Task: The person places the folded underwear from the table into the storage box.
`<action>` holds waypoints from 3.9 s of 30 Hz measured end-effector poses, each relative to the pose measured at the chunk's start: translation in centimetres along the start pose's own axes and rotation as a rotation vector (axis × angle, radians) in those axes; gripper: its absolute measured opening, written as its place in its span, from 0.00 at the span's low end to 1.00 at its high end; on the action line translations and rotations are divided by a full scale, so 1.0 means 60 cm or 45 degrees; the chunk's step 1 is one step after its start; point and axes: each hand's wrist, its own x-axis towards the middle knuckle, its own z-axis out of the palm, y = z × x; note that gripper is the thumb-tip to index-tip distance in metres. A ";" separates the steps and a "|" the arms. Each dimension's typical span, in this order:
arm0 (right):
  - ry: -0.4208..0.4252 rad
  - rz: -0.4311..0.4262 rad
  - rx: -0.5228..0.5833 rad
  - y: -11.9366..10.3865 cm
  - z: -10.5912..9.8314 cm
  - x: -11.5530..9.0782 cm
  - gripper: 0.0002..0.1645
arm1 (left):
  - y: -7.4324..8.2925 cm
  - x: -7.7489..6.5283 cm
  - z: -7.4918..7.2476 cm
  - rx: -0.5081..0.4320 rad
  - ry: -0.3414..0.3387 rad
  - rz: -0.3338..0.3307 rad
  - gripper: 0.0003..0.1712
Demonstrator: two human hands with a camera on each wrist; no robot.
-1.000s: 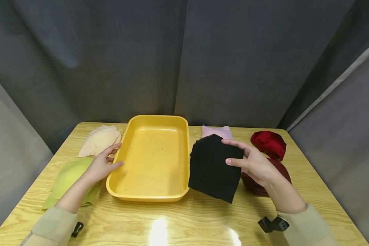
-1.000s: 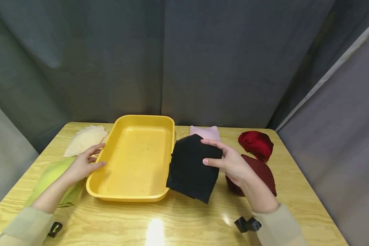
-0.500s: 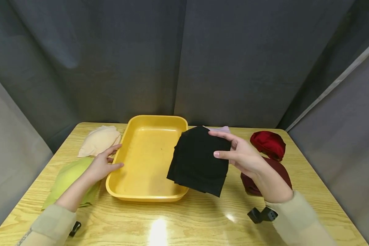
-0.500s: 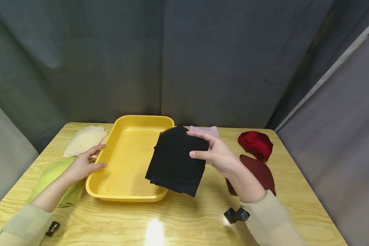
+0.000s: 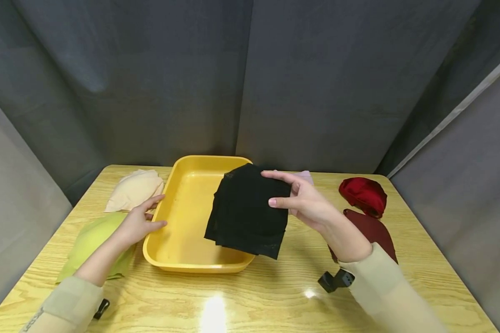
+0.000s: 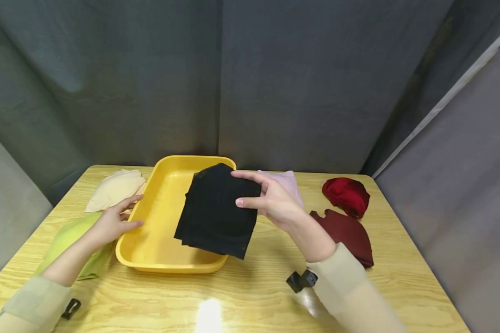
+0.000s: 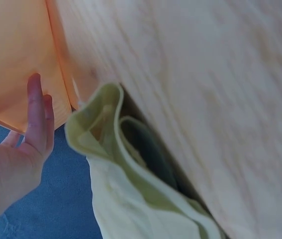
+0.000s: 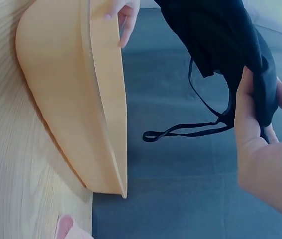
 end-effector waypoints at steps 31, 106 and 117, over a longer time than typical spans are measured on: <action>-0.178 0.104 0.270 0.118 0.089 0.103 0.36 | 0.004 -0.001 0.001 -0.004 0.022 -0.031 0.44; -0.271 0.197 -1.009 0.175 0.164 0.156 0.32 | 0.005 0.003 -0.037 -0.193 -0.213 -0.180 0.43; -0.318 0.126 -0.988 0.151 0.153 0.150 0.33 | 0.009 0.004 -0.036 -0.183 -0.229 -0.176 0.44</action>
